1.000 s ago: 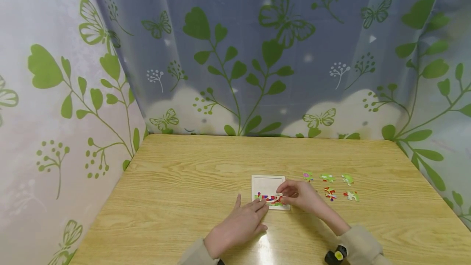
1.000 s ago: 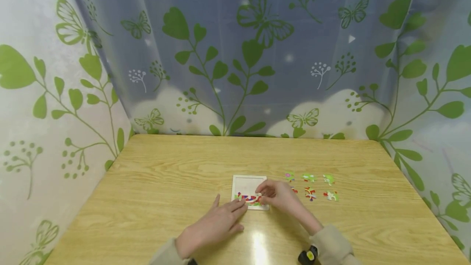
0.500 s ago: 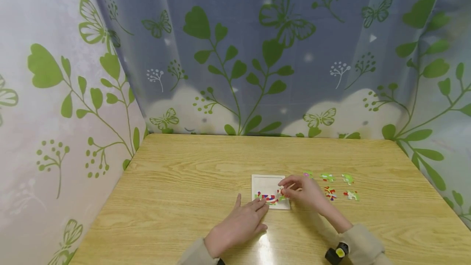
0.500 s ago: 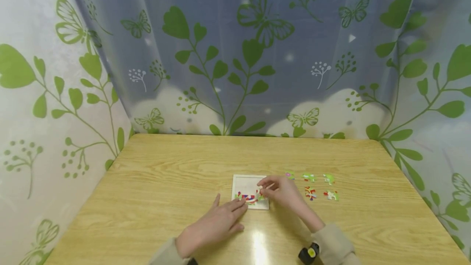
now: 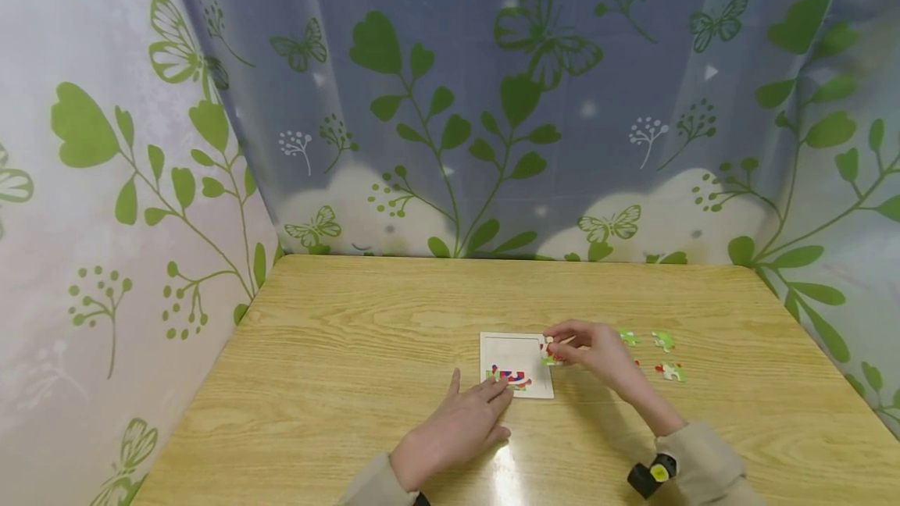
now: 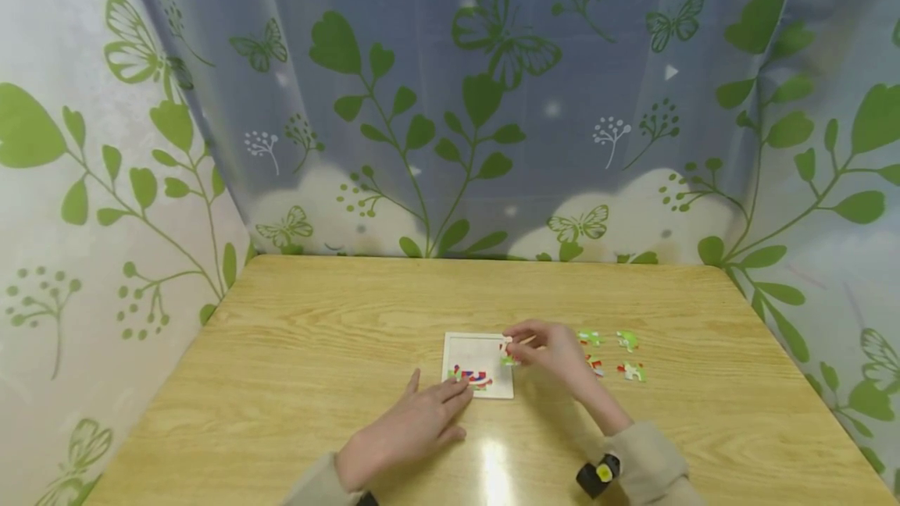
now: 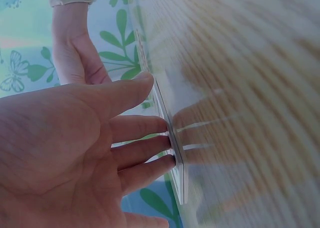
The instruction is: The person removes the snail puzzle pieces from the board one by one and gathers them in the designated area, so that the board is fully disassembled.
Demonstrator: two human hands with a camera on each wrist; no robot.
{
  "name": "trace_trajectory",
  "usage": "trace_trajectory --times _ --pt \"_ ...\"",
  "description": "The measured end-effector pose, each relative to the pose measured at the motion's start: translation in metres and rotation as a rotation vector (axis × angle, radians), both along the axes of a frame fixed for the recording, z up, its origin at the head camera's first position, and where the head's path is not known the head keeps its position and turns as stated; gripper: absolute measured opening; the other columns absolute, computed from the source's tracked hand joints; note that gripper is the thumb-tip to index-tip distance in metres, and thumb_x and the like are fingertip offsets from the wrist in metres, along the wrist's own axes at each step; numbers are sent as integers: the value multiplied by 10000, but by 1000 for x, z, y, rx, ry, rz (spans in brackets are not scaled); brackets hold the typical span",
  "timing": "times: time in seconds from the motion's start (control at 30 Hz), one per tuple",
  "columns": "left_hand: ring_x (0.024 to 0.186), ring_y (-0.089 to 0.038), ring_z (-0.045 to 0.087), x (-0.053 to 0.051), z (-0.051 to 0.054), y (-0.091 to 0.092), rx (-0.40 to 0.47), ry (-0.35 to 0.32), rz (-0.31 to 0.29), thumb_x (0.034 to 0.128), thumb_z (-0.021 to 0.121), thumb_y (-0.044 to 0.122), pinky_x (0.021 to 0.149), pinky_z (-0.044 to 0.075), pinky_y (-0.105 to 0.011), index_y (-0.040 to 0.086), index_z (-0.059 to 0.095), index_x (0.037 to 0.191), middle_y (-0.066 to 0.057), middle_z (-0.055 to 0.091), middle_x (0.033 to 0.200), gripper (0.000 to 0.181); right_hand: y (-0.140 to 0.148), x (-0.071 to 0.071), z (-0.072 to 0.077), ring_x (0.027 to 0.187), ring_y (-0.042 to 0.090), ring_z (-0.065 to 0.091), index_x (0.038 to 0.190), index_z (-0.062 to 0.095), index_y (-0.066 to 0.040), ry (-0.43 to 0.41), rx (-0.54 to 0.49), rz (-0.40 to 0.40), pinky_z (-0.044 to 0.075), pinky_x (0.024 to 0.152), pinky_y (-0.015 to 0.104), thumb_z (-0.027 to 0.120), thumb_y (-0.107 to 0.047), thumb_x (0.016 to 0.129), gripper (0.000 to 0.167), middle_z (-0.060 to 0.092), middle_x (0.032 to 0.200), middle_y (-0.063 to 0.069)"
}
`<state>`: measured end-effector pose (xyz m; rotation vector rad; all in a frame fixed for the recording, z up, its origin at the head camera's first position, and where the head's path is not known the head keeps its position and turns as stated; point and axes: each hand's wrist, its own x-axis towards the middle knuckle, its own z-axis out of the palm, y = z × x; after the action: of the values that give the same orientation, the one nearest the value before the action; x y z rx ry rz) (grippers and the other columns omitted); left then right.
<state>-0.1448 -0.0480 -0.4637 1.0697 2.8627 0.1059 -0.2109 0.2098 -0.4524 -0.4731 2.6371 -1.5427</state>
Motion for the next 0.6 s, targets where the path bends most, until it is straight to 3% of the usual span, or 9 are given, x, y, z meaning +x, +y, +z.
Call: trace_trajectory --times 0.27,0.6 --pt "1450 -163 416 0 -2 0 -1 6 0 1000 592 429 1154 310 -641 142 501 1506 6 440 1575 588 10 1 2 782 186 720 1188 710 10 12 45 -34 552 561 334 735 -189 937 321 759 966 114" --pt "1460 -159 399 0 -1 0 0 -7 3 1006 587 425 1165 298 -633 138 487 1515 -3 427 1584 592 37 8 2 803 235 717 1224 696 -9 -21 63 -85 567 600 352 731 -221 943 354 752 1001 121"
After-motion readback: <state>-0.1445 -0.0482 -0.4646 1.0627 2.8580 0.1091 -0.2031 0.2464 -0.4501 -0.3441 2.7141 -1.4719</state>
